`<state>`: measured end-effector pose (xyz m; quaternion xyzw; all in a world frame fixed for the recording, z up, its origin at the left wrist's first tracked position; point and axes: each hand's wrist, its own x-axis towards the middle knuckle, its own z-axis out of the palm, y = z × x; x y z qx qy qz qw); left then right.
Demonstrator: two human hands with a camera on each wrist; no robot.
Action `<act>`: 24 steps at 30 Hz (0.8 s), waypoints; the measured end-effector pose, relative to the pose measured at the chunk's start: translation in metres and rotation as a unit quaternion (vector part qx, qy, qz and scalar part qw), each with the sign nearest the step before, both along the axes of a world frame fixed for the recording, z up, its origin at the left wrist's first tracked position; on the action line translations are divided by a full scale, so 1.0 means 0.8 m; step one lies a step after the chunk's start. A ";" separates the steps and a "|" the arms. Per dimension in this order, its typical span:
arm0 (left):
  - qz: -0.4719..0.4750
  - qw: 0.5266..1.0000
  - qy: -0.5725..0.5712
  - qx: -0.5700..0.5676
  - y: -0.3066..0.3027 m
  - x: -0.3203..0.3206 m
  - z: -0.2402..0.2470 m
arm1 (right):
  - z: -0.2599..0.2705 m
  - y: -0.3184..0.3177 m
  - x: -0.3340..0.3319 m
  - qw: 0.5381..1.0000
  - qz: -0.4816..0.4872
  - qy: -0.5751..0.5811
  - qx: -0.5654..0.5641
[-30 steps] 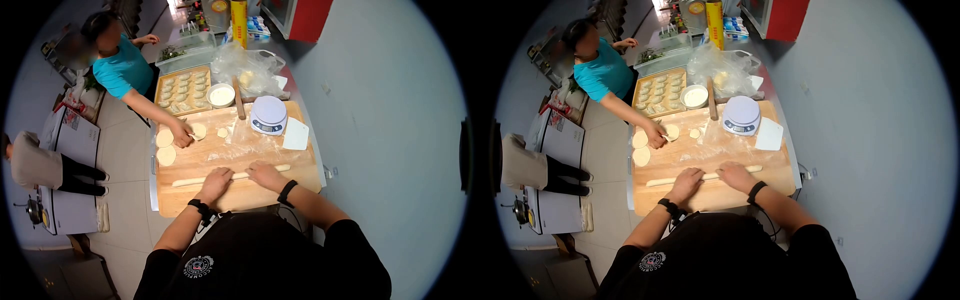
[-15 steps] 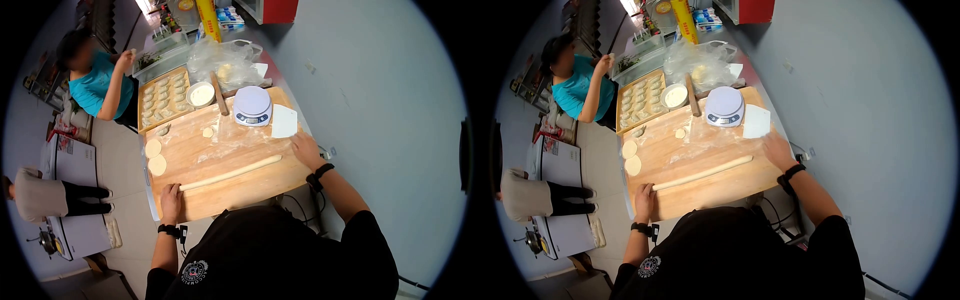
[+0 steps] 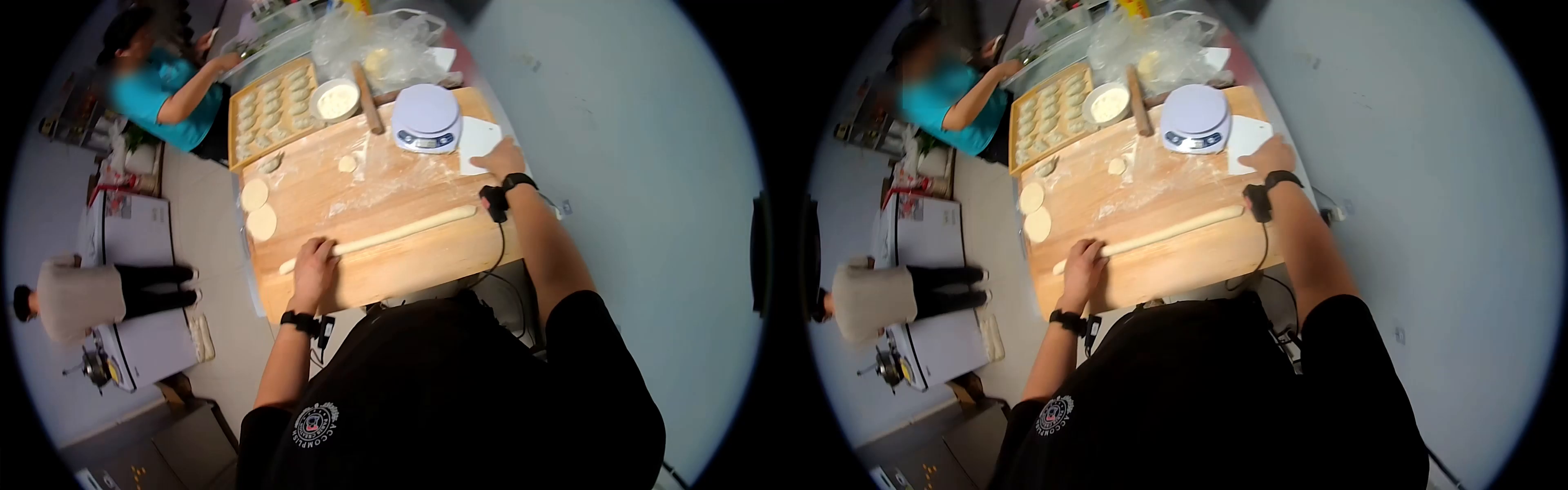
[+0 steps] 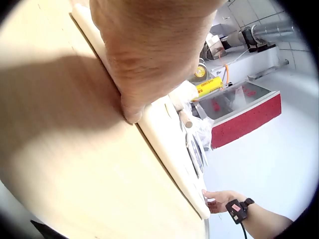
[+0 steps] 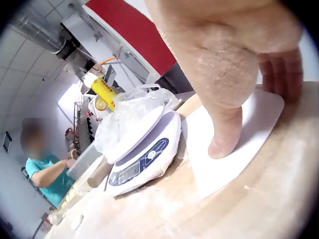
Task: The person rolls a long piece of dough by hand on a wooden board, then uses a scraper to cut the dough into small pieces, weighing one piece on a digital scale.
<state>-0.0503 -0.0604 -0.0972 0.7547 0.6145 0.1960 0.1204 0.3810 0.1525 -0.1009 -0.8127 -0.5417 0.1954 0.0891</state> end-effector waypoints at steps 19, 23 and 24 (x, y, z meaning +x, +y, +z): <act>-0.150 0.987 -0.031 -0.038 0.061 0.223 0.002 | 0.096 -0.120 0.097 0.956 0.292 -0.002 0.042; -0.166 0.985 -0.039 -0.033 0.060 0.242 -0.005 | 0.077 -0.131 0.086 0.952 0.303 -0.040 0.034; -0.168 0.984 -0.044 -0.033 0.058 0.235 -0.005 | 0.077 -0.134 0.078 0.955 0.294 -0.034 0.031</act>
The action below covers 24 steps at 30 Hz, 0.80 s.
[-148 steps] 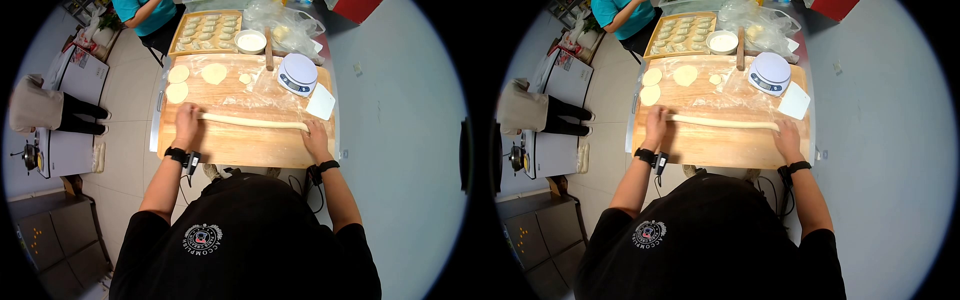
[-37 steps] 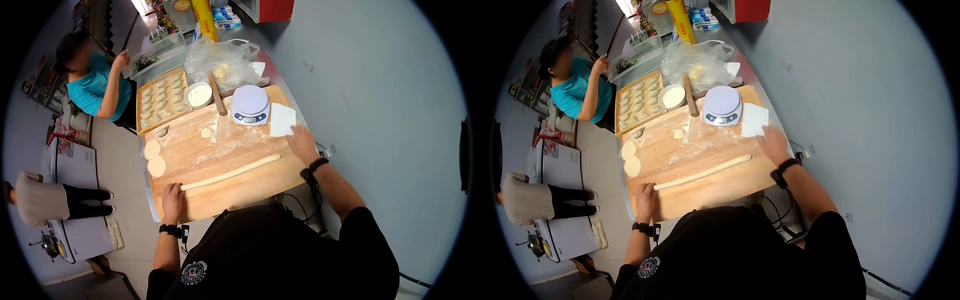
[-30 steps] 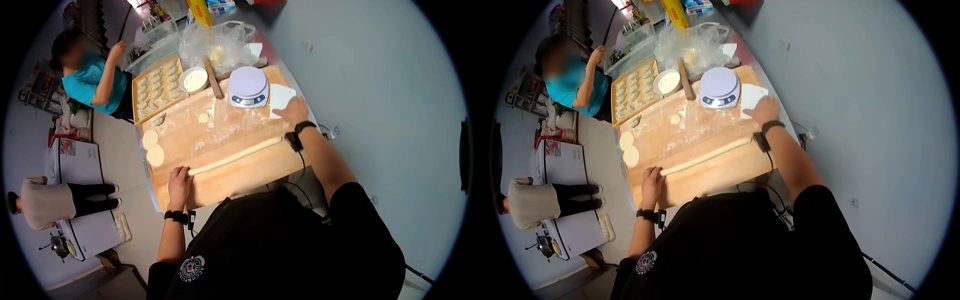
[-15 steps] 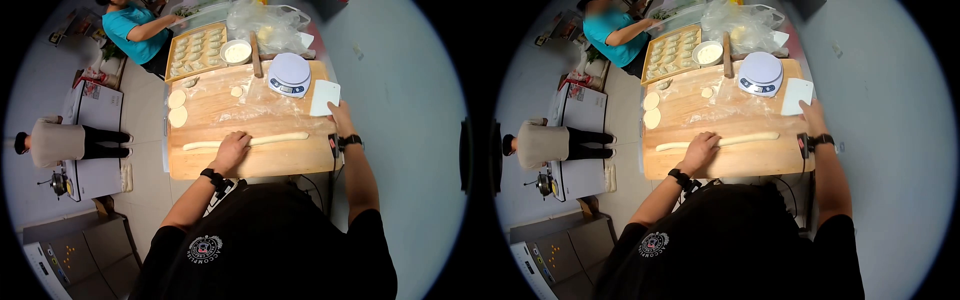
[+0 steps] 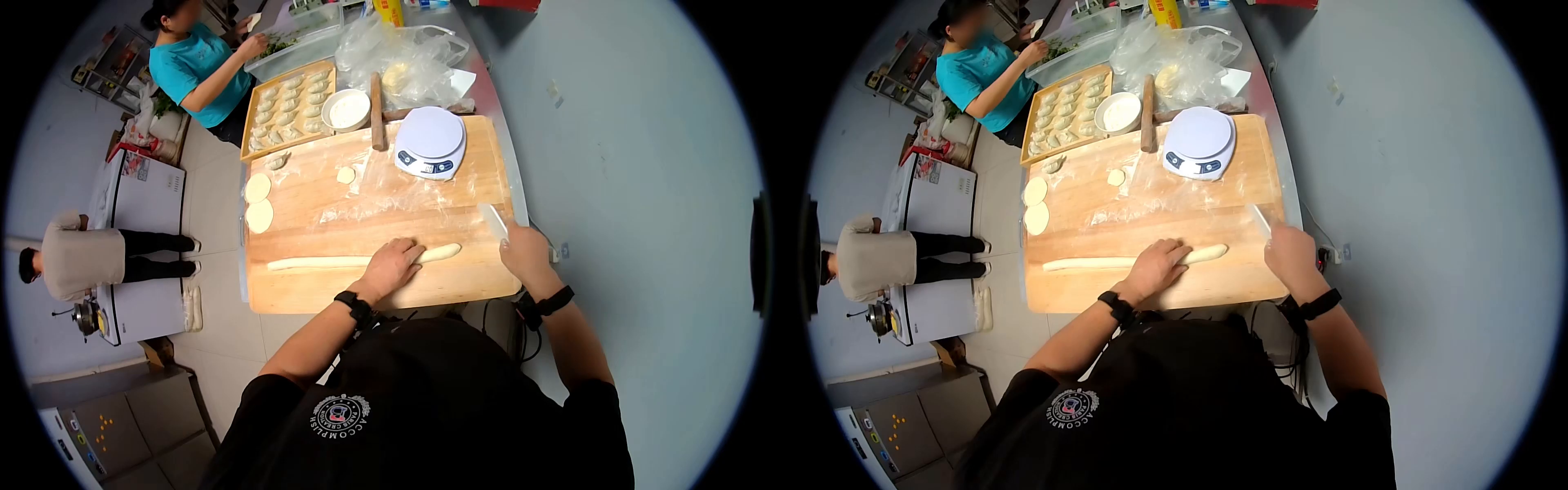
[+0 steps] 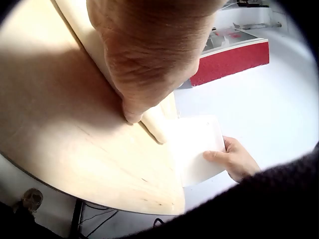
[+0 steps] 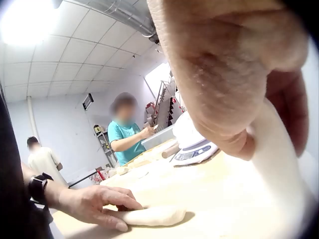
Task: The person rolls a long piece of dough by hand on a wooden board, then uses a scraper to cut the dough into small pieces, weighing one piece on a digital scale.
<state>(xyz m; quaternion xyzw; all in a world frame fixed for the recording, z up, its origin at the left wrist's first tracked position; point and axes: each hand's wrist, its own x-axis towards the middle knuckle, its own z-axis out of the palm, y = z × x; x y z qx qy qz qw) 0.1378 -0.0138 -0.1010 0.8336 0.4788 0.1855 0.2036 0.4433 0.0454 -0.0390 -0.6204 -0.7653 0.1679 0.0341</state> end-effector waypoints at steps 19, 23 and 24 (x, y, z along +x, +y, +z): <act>0.046 0.992 0.000 -0.119 -0.097 -0.306 0.028 | 0.006 -0.084 -0.072 0.974 -0.219 -0.055 -0.016; -0.033 0.998 -0.019 -0.059 -0.060 -0.247 0.024 | 0.004 -0.096 -0.085 0.971 -0.235 -0.040 -0.018; -0.055 0.996 -0.011 -0.072 -0.049 -0.223 0.027 | 0.008 -0.097 -0.088 0.971 -0.236 -0.040 -0.022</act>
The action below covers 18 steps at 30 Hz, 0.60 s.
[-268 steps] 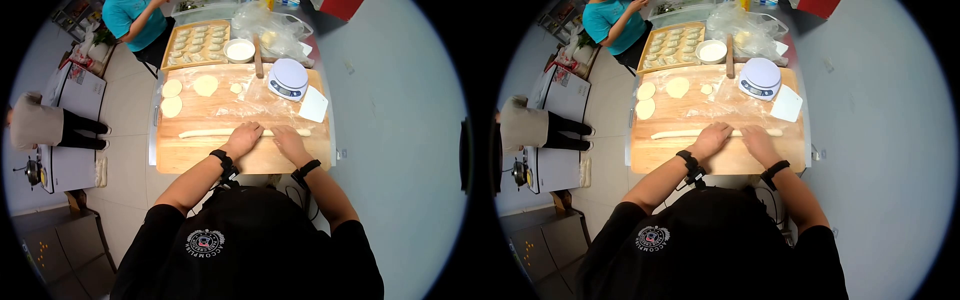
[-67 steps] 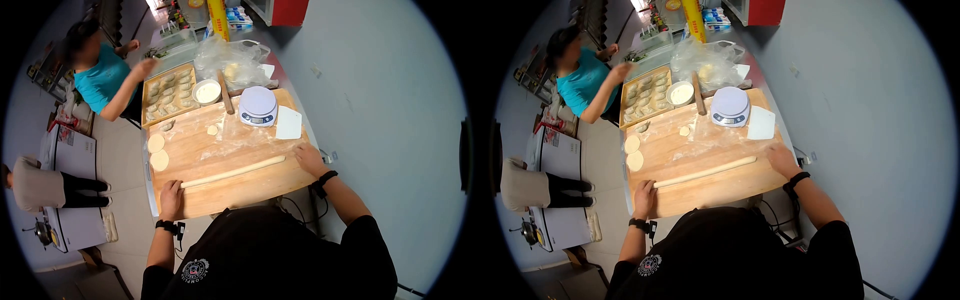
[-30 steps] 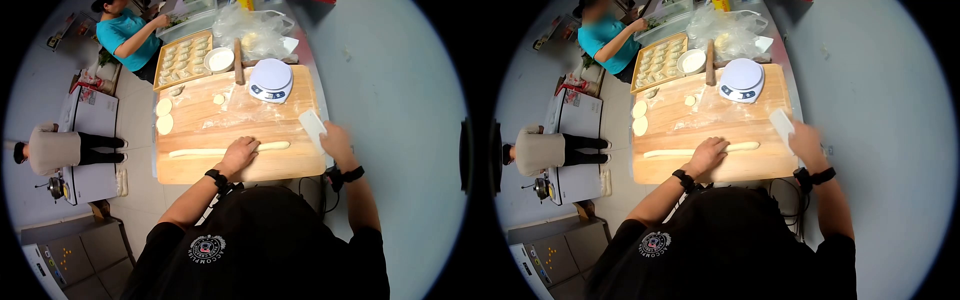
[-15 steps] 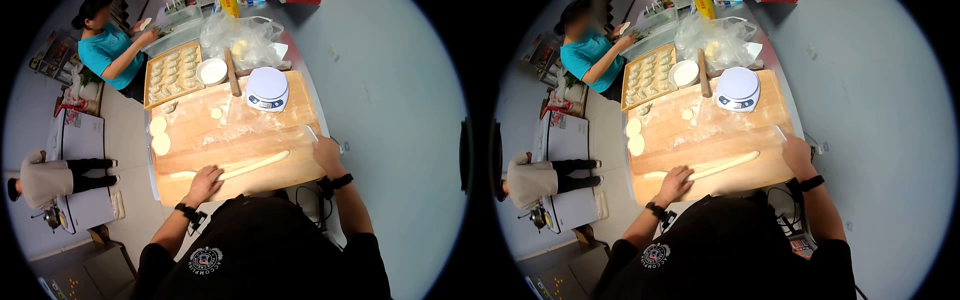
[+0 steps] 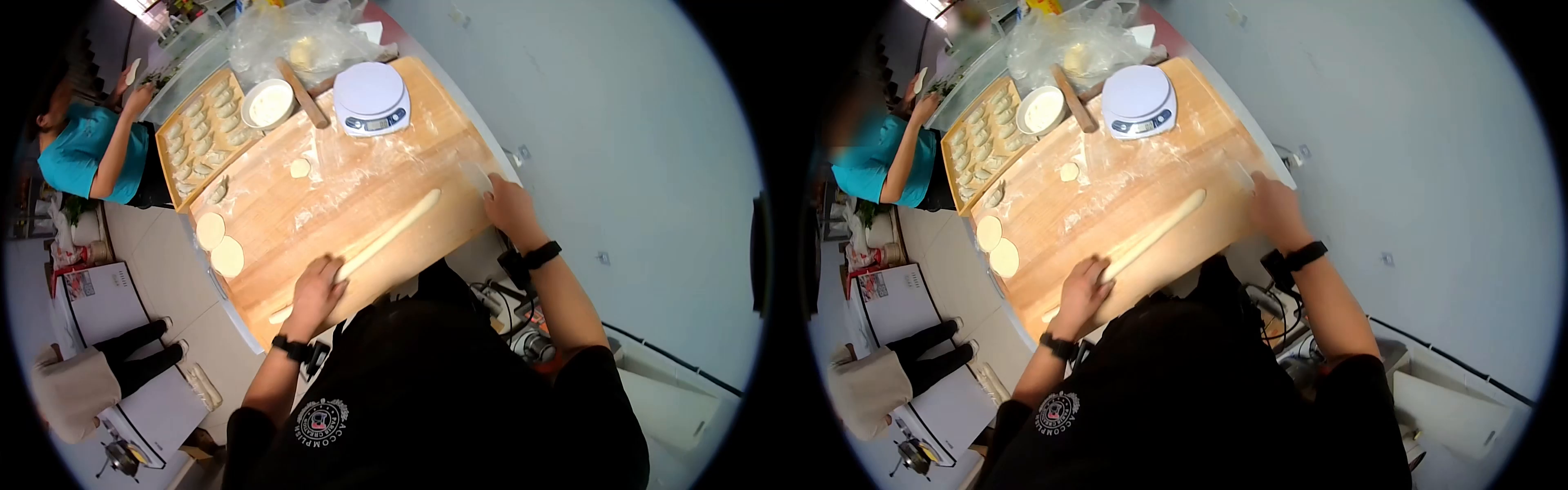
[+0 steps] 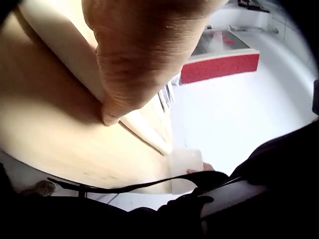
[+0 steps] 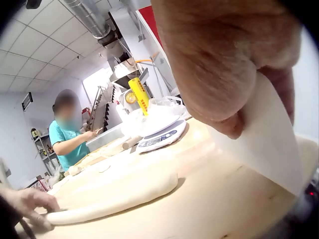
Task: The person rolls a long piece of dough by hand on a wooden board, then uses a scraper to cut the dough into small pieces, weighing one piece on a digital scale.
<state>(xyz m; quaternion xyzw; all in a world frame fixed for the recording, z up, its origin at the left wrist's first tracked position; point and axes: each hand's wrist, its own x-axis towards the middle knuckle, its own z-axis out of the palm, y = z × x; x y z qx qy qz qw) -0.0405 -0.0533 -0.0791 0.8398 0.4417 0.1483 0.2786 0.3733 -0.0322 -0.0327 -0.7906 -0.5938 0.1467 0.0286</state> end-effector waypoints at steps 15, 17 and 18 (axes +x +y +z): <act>-0.046 0.997 0.003 0.062 0.103 0.269 -0.026 | -0.012 -0.005 0.034 0.992 0.051 0.104 0.054; -0.034 0.996 -0.002 0.080 0.106 0.278 -0.032 | -0.014 -0.002 0.037 0.991 0.061 0.102 0.062; -0.026 0.997 0.007 0.073 0.107 0.283 -0.030 | -0.018 -0.001 0.038 0.991 0.070 0.098 0.058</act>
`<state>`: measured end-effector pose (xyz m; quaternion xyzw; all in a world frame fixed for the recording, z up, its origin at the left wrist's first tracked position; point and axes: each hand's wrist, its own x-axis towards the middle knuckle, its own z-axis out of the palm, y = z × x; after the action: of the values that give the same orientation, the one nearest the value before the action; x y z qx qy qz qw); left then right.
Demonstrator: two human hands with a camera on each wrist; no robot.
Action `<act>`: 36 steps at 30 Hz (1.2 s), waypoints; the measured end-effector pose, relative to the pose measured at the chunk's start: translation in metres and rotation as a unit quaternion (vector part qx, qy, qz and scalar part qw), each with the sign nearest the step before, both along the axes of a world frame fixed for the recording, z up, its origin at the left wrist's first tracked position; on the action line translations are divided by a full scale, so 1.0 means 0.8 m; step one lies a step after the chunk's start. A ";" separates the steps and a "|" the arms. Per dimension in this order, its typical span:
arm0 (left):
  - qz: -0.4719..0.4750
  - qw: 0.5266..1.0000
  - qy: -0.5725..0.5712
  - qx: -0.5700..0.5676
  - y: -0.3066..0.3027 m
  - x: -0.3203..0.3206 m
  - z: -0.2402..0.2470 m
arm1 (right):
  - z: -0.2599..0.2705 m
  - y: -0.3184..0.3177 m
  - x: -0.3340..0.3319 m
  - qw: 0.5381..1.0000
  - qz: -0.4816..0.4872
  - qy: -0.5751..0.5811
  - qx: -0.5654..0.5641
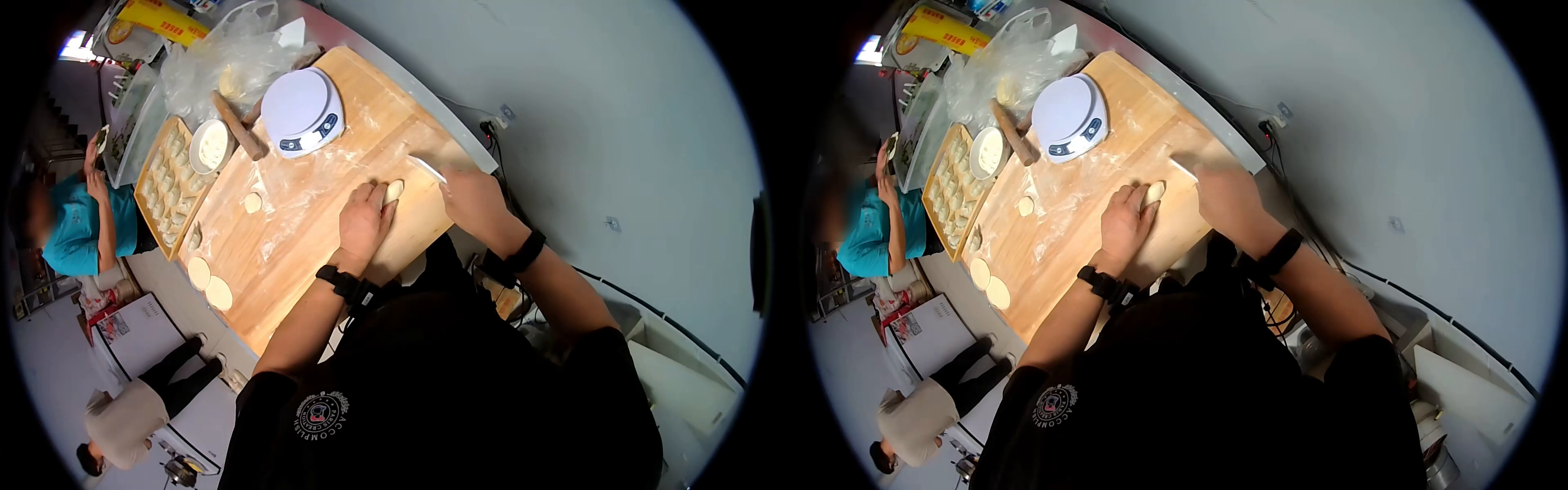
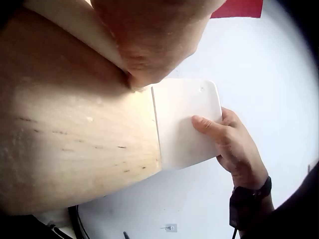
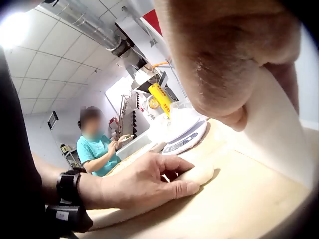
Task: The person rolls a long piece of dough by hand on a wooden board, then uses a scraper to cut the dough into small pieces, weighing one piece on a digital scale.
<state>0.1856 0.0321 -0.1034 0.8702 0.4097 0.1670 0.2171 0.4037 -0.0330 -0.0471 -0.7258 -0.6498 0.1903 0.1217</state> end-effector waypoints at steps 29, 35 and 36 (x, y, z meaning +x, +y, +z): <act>-0.017 0.991 -0.134 -0.025 0.003 -0.008 -0.010 | 0.017 -0.012 -0.082 0.999 0.035 0.012 -0.027; -0.016 0.990 -0.134 -0.030 0.003 -0.008 -0.011 | 0.013 -0.003 -0.085 0.997 0.053 0.014 -0.046; -0.016 0.991 -0.129 -0.036 0.003 -0.009 -0.010 | 0.014 0.000 -0.086 0.997 0.053 0.013 -0.063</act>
<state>0.1788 0.0349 -0.1116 0.8395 0.3701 0.2596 0.3015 0.3350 -0.0326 -0.0362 -0.6939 -0.6727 0.2461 0.0741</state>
